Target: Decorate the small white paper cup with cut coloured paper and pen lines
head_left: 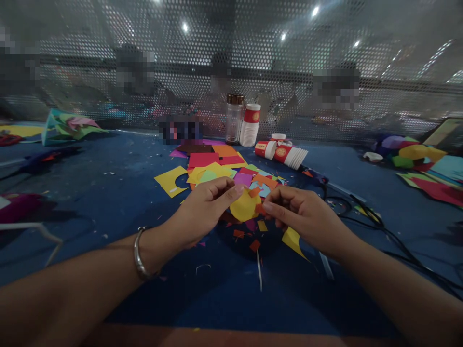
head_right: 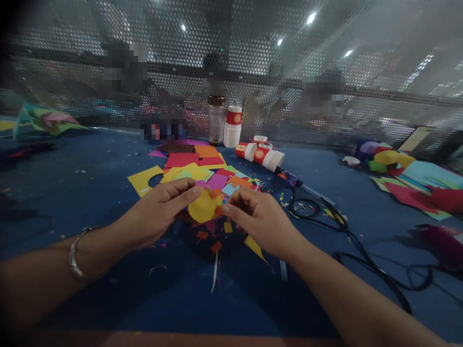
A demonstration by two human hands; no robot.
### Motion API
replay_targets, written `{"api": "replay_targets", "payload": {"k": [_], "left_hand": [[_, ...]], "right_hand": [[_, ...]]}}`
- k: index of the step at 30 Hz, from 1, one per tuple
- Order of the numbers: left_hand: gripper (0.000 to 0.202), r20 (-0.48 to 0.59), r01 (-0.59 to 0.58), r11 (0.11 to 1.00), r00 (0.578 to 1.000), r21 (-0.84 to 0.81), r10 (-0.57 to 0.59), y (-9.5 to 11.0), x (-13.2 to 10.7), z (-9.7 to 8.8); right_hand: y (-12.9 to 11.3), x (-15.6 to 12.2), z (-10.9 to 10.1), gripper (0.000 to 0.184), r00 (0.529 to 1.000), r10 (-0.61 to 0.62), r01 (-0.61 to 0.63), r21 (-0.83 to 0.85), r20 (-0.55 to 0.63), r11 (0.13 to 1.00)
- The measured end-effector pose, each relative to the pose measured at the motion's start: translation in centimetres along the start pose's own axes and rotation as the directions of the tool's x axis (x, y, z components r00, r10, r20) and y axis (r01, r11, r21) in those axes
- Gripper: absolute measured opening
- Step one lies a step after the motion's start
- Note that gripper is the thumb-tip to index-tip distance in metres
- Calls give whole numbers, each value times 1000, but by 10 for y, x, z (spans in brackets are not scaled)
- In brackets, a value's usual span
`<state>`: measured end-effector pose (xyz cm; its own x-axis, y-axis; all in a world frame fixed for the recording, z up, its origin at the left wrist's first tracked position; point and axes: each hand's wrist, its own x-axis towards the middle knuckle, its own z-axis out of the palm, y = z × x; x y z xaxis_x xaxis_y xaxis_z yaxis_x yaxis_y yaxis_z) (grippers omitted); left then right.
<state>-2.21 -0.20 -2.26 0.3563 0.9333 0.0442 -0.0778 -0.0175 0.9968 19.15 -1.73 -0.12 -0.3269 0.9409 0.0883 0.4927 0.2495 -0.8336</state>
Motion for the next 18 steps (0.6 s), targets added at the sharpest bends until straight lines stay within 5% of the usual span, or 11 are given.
{"api": "replay_targets", "payload": {"k": [6,12,18], "left_hand": [[22,47,5,994,999,111,-10,8,-5,4],[30,78,-48,974,996,222,31,7,-6,2],[32,103,-16,987,995,157,0,7,-6,3]], "right_hand": [[-1,0,2,30,997,-64,62,-44,-47,997],[-1,0,1,23,996,-77,75,-48,-40,996],[0,0,2,24,997,-63,61,-40,-33,997]]}}
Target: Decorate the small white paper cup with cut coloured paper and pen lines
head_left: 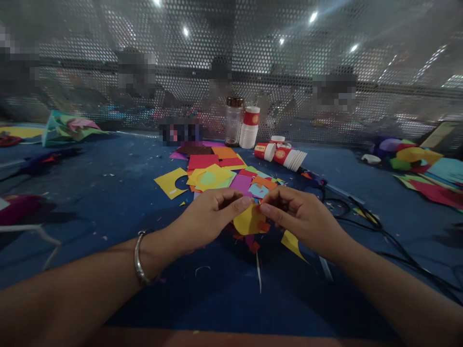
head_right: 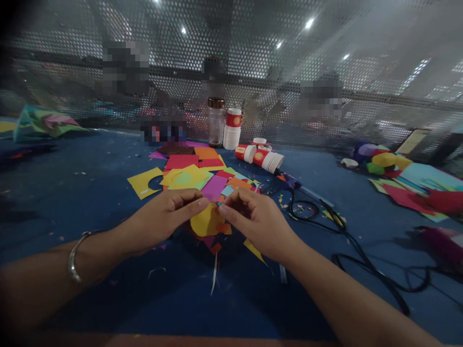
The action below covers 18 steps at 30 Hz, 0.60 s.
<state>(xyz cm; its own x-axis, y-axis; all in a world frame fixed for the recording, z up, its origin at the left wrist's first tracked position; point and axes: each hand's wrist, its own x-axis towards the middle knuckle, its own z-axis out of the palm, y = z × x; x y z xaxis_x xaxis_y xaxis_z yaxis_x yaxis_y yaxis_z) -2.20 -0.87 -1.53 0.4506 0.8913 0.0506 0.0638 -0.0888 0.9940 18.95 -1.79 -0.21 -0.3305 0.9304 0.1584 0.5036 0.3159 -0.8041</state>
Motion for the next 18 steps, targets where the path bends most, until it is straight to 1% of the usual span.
{"api": "replay_targets", "payload": {"k": [5,8,10,12,14,16,18], "left_hand": [[30,31,16,998,999,-68,-14,2,0,2],[29,28,23,998,999,-65,-21,3,0,1],[28,1,20,999,1000,-43,-20,2,0,0],[27,-45,12,999,999,-32,-13,1,1,-1],[27,-102,1,1000,995,0,-1,-1,2,-2],[28,-162,-27,998,986,64,37,-2,3,-4],[30,-198,-65,988,976,141,93,-2,2,-5]], "right_hand": [[2,0,1,24,1000,13,-14,35,25,999],[-1,-1,0,22,1000,-5,5,30,15,1000],[-4,-1,-1,21,1000,-15,16,20,-13,1000],[-7,-2,-1,22,997,-8,11,30,-79,999],[-7,-2,-2,24,988,26,-16,70,-151,997],[-5,-1,-3,28,978,68,-48,106,-197,993],[-2,-1,-3,31,974,104,-79,128,-204,989]]}}
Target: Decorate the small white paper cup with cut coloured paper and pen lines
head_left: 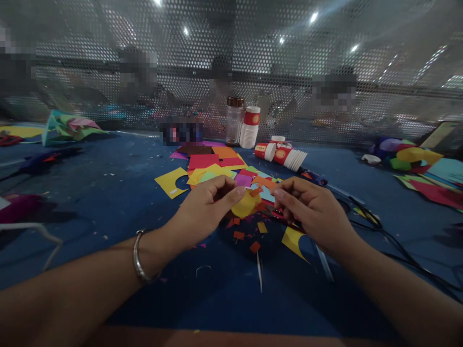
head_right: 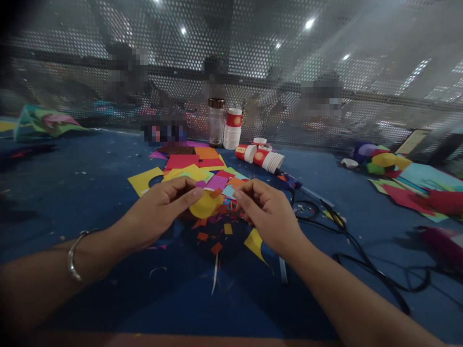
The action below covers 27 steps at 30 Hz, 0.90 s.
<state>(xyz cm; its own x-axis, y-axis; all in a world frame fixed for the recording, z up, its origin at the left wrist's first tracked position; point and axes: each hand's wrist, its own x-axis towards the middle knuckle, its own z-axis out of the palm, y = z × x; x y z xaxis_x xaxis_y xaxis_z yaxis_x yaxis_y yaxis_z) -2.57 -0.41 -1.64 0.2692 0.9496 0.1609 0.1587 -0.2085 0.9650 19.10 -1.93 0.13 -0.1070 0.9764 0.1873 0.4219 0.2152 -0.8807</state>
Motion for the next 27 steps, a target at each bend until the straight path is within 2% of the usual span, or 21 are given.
{"api": "replay_targets", "payload": {"k": [3,5,6,9,11,13,17,23,27], "left_hand": [[26,-36,-153,979,987,131,159,3,-2,-2],[21,-32,-321,917,941,235,338,3,-4,-3],[18,-13,-410,865,902,291,432,3,-4,-4],[11,102,-632,636,741,443,664,-1,-5,-8],[12,184,-707,497,649,503,738,-3,-6,-10],[11,236,-739,415,600,531,765,-4,-6,-12],[10,287,-766,336,549,547,785,-2,-5,-14],[12,327,-788,283,512,547,795,-1,-2,-16],[12,376,-808,238,483,538,791,-1,-3,-15]], "right_hand": [[4,0,1,32,999,37,-38,54,11,998],[6,1,2,33,999,46,-49,112,29,992],[6,1,2,34,998,49,-54,137,40,989],[6,1,3,37,995,69,-81,177,71,981],[5,1,3,38,994,81,-93,190,70,977],[4,1,4,38,994,93,-104,201,60,974],[1,0,4,38,989,143,-148,212,40,966],[1,3,4,33,985,159,-140,220,-68,965],[1,1,3,36,982,182,-164,247,-53,955]]}}
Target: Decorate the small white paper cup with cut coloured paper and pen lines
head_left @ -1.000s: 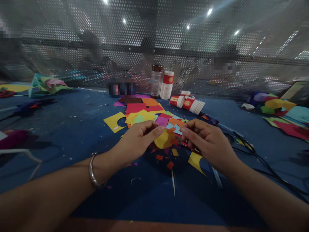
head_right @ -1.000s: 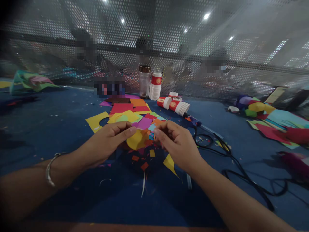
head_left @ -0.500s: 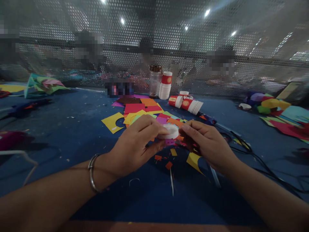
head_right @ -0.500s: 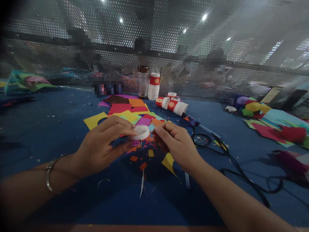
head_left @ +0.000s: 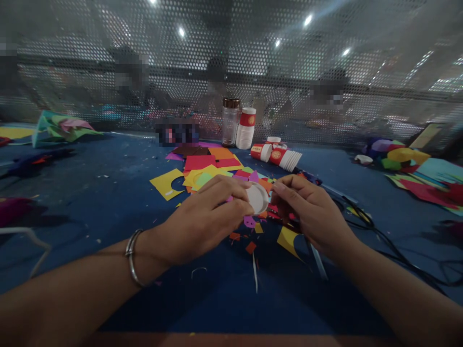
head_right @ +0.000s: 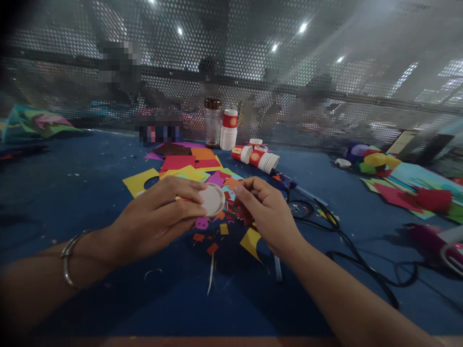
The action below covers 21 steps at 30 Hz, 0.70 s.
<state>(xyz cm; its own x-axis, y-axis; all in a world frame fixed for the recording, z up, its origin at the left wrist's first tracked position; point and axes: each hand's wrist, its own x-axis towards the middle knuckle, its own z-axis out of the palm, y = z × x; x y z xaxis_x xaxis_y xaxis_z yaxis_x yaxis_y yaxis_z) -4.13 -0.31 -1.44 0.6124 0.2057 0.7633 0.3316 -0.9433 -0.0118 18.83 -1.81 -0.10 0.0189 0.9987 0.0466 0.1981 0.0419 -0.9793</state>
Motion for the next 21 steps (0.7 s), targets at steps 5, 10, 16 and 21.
{"api": "replay_targets", "payload": {"k": [5,10,16,21], "left_hand": [[12,33,-96,995,995,3,96,3,2,1],[14,88,-124,992,988,-26,125,4,2,4],[32,48,178,957,984,-230,-171,3,-2,11],[38,321,649,319,670,-690,-670,6,1,17]], "right_hand": [[-2,-4,1,40,994,3,-7,34,111,999],[-3,-5,1,39,979,-54,36,97,197,995],[2,0,-1,53,992,-16,-4,153,129,988],[3,2,-1,58,998,1,-11,149,70,989]]}}
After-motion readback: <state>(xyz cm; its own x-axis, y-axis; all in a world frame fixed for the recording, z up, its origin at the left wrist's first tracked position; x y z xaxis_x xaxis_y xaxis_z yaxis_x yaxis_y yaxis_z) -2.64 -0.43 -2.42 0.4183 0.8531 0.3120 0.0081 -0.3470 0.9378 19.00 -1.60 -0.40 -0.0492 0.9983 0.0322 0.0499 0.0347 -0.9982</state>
